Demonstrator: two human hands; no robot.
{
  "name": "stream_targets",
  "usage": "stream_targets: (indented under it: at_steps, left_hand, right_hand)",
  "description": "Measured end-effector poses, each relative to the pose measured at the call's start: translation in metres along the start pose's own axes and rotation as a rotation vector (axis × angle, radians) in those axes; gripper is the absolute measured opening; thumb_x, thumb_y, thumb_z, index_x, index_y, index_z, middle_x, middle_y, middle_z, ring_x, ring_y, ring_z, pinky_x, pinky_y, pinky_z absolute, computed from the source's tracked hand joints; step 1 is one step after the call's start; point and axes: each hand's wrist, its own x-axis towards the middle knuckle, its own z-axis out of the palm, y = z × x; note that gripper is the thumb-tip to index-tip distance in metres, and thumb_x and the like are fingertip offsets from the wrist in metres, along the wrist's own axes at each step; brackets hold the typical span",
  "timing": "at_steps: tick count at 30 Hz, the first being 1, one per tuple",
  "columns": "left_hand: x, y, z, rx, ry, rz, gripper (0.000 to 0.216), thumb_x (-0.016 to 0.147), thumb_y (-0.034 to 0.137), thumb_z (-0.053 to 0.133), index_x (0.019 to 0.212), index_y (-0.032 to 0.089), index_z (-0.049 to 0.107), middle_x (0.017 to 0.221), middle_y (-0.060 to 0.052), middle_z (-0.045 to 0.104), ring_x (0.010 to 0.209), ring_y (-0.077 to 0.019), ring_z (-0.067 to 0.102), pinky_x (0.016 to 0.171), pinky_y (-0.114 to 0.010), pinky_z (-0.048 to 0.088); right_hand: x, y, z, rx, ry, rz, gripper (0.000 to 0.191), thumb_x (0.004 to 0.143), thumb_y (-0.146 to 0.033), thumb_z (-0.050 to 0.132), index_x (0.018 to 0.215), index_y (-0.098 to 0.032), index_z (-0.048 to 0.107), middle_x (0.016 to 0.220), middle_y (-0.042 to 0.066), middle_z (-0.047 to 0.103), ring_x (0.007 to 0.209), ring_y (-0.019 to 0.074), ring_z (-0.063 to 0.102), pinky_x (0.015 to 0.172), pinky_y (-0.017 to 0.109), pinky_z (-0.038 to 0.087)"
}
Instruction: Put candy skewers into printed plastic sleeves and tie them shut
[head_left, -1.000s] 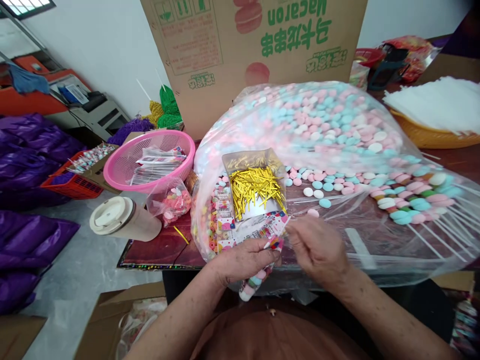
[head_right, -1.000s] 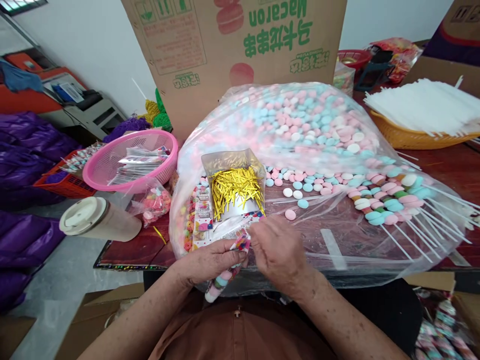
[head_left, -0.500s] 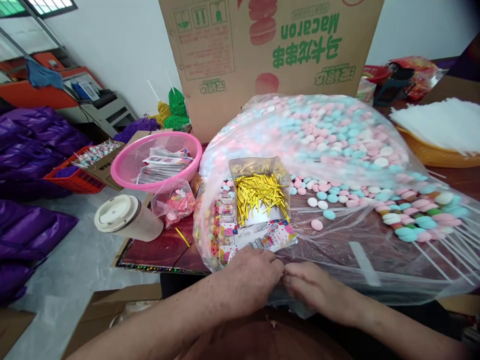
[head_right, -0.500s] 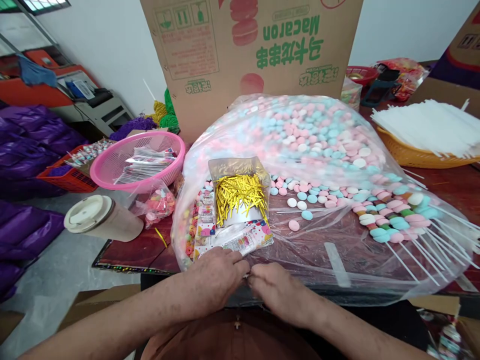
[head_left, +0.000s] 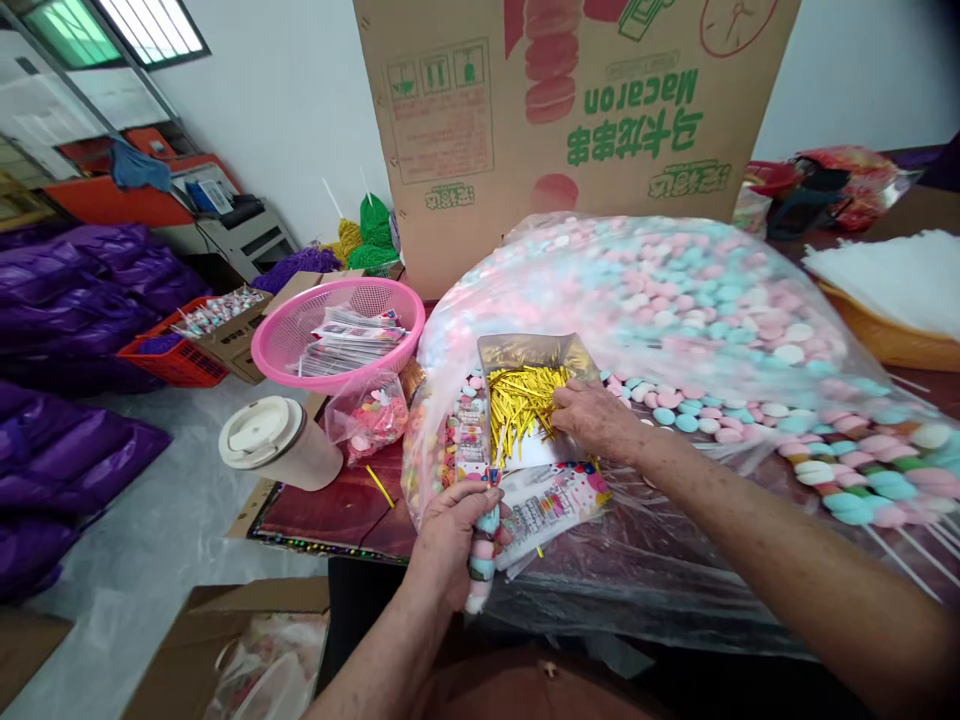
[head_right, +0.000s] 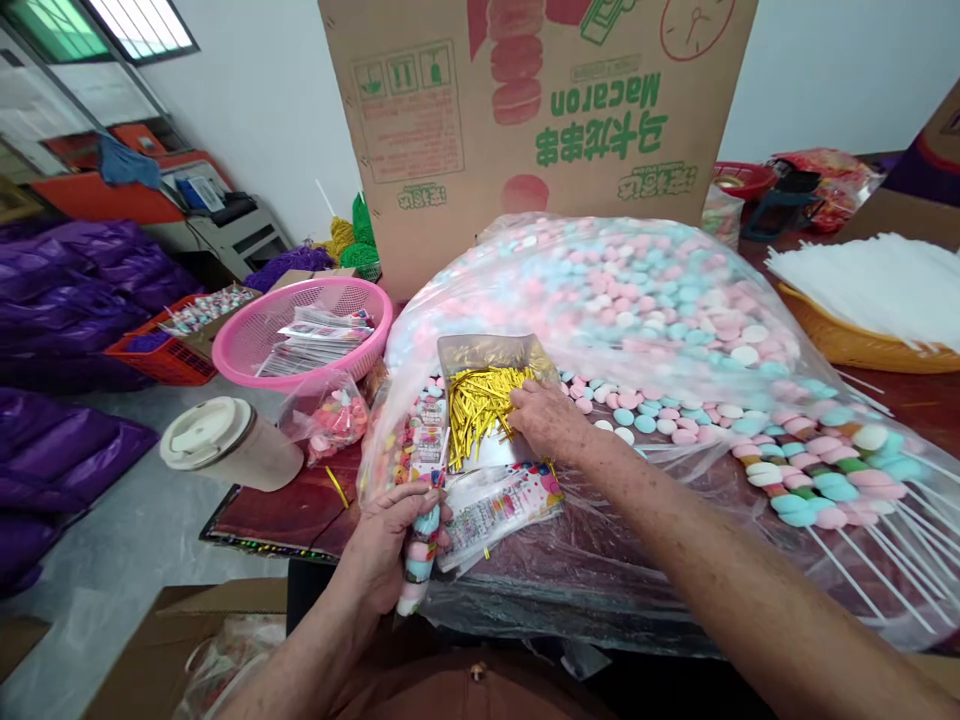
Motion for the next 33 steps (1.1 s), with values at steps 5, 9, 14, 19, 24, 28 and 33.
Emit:
stream_targets:
  at_steps: [5, 9, 14, 19, 24, 28, 33]
  left_hand:
    - [0.005, 0.003, 0.003, -0.043, -0.019, 0.027, 0.029, 0.05, 0.022, 0.069, 0.075, 0.014, 0.057, 0.055, -0.001, 0.063, 0.037, -0.0116, 0.054, 0.035, -0.019, 0.037]
    - [0.005, 0.0, 0.012, -0.012, -0.001, 0.047, 0.028, 0.052, 0.024, 0.067, 0.077, 0.015, 0.058, 0.054, 0.001, 0.062, 0.036, -0.0103, 0.053, 0.032, -0.016, 0.032]
    - [0.002, -0.008, 0.023, 0.099, -0.056, 0.101, 0.014, 0.058, 0.024, 0.062, 0.067, 0.015, 0.059, 0.045, 0.006, 0.051, 0.03, -0.0035, 0.039, 0.029, -0.013, 0.026]
    - [-0.004, -0.011, 0.019, 0.287, -0.257, 0.132, 0.014, 0.068, 0.028, 0.058, 0.065, 0.014, 0.059, 0.051, 0.004, 0.052, 0.036, -0.0029, 0.041, 0.032, -0.012, 0.03]
    - [-0.007, -0.019, 0.012, 0.428, -0.372, 0.132, 0.032, 0.073, 0.046, 0.059, 0.07, 0.014, 0.058, 0.054, 0.005, 0.049, 0.035, -0.0025, 0.038, 0.027, -0.011, 0.026]
    - [-0.004, -0.025, 0.011, 0.276, -0.269, 0.098, 0.037, 0.068, 0.049, 0.065, 0.082, 0.015, 0.061, 0.052, 0.006, 0.047, 0.033, -0.0031, 0.039, 0.026, -0.011, 0.026]
    - [-0.001, -0.018, 0.005, 0.156, -0.42, 0.013, 0.032, 0.062, 0.039, 0.075, 0.077, 0.012, 0.066, 0.055, 0.001, 0.06, 0.037, -0.0035, 0.047, 0.033, -0.012, 0.034]
  right_hand:
    - [-0.012, -0.002, -0.02, -0.009, 0.119, 0.059, 0.022, 0.084, -0.017, 0.048, 0.073, -0.016, 0.067, 0.09, 0.009, 0.063, 0.084, 0.0202, 0.052, 0.072, 0.031, 0.037]
    - [-0.041, -0.067, -0.022, 0.477, 0.239, 0.183, 0.025, 0.09, -0.025, 0.041, 0.085, -0.018, 0.065, 0.069, 0.002, 0.063, 0.062, 0.0142, 0.056, 0.056, 0.024, 0.042]
    - [-0.061, -0.136, 0.002, 0.886, 0.348, 0.181, 0.034, 0.09, -0.021, 0.035, 0.114, -0.02, 0.06, 0.099, 0.006, 0.067, 0.087, 0.0162, 0.061, 0.076, 0.028, 0.048]
    - [-0.064, -0.127, 0.001, 0.957, 0.195, 0.371, 0.047, 0.088, -0.025, 0.036, 0.133, -0.015, 0.042, 0.067, 0.001, 0.061, 0.057, 0.0134, 0.054, 0.054, 0.024, 0.044]
    - [-0.07, -0.125, -0.001, 0.716, 0.195, 0.361, 0.053, 0.085, -0.021, 0.036, 0.138, -0.015, 0.035, 0.055, -0.002, 0.053, 0.046, 0.0133, 0.046, 0.047, 0.023, 0.036]
    - [-0.073, -0.138, 0.01, 0.68, 0.4, 0.445, 0.054, 0.085, -0.023, 0.039, 0.137, -0.011, 0.031, 0.059, -0.001, 0.057, 0.05, 0.0144, 0.049, 0.049, 0.024, 0.038]
    - [-0.08, -0.135, -0.001, 0.896, 0.319, 0.309, 0.023, 0.089, -0.027, 0.042, 0.084, -0.016, 0.062, 0.053, -0.003, 0.053, 0.047, 0.0102, 0.046, 0.048, 0.02, 0.038]
